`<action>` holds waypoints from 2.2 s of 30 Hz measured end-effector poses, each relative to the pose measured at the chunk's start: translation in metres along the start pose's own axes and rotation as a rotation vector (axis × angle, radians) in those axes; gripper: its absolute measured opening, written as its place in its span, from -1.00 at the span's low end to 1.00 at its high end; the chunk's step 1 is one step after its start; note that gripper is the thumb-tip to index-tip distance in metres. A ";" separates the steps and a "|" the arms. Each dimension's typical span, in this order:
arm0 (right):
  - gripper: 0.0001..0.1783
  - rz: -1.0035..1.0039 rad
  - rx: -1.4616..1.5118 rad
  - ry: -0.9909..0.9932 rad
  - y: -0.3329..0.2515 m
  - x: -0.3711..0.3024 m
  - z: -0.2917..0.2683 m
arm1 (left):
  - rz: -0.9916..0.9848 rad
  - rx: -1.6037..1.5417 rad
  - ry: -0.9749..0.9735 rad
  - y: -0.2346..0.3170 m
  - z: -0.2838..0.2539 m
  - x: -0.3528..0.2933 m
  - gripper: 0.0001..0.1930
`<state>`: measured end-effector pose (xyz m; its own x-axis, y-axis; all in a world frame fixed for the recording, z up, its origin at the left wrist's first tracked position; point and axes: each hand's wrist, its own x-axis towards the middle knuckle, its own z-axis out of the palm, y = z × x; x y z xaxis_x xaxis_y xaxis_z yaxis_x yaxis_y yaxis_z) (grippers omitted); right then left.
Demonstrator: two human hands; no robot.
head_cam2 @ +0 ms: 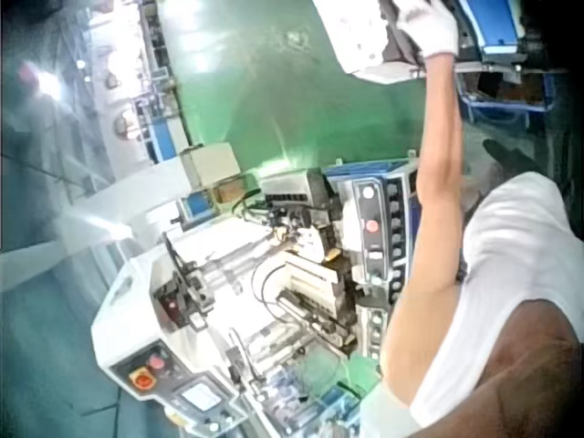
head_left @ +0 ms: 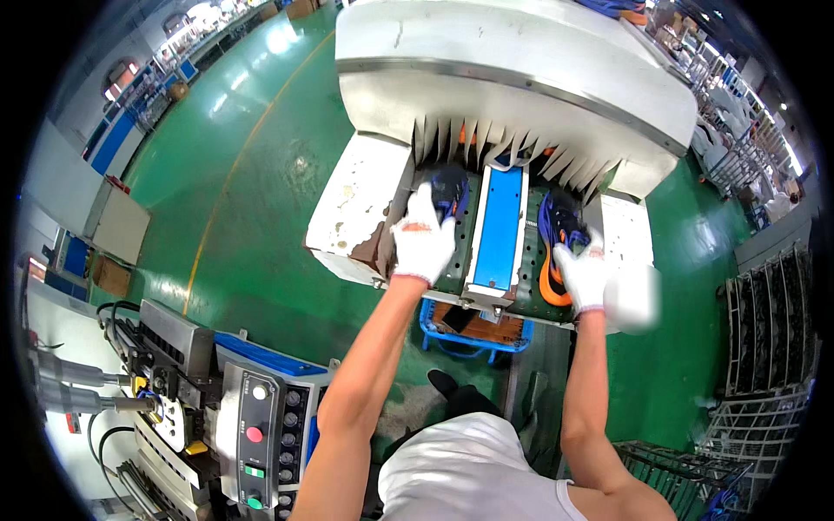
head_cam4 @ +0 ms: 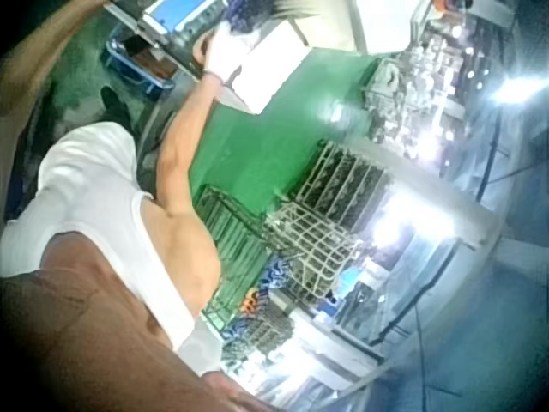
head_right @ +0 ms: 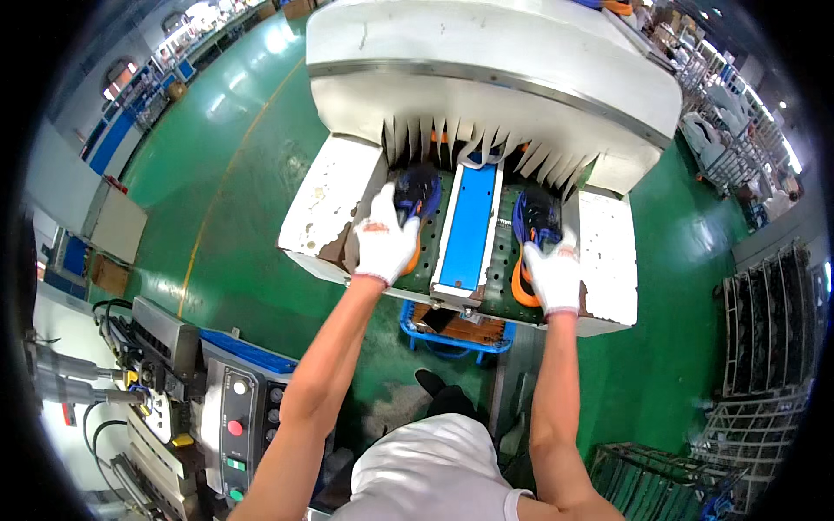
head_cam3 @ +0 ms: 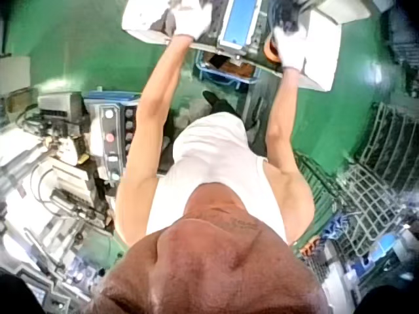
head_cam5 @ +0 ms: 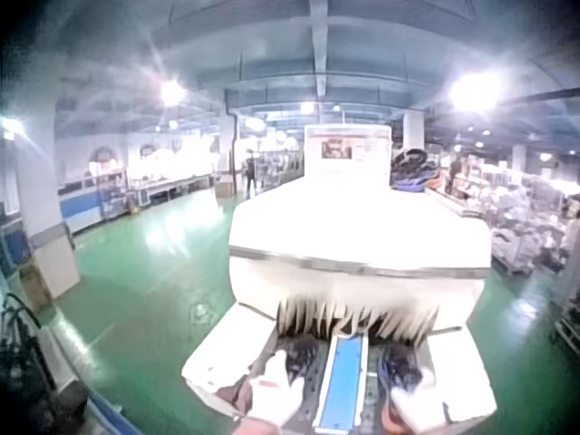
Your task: The person picks up shoes from a conveyor belt, places them into a lasting machine to shape them, and then puts them back onto another conveyor belt.
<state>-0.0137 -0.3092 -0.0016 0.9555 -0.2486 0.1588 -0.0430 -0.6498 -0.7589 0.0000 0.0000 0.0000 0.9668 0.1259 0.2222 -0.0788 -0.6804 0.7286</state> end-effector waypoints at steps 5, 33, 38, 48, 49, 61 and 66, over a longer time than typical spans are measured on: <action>-0.20 -0.049 -0.241 -0.113 -0.046 0.135 0.018 | 0.019 -0.059 0.055 0.003 0.016 0.101 -0.22; -0.73 -0.864 -0.482 -1.641 -0.030 -0.442 0.363 | -2.562 0.175 1.637 0.133 -0.029 -1.141 -0.32; -0.71 -0.865 -0.398 -1.576 -0.092 -0.511 0.328 | -2.453 0.285 1.455 0.032 -0.002 -1.069 -0.37; -0.42 -1.625 -0.530 -2.165 -0.192 -0.740 0.174 | -1.882 0.544 1.665 0.061 0.008 -1.045 -0.78; -0.29 -1.645 -0.575 -2.270 -0.210 -0.761 0.144 | -1.798 0.568 1.630 0.069 -0.009 -1.023 -0.78; -0.41 -1.581 0.308 -2.265 -0.261 -0.770 0.156 | -0.824 0.671 1.207 0.038 -0.264 -0.808 -0.62; -0.54 -0.527 -0.259 -2.618 -0.329 -0.690 0.203 | -0.864 0.909 1.514 0.023 -0.334 -0.798 -0.47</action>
<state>-0.5995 0.2221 0.0099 -0.7069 0.4953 -0.5049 0.3085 -0.4266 -0.8502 -0.8546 0.1251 0.0565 -0.3337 0.6457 0.6868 0.8245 -0.1532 0.5447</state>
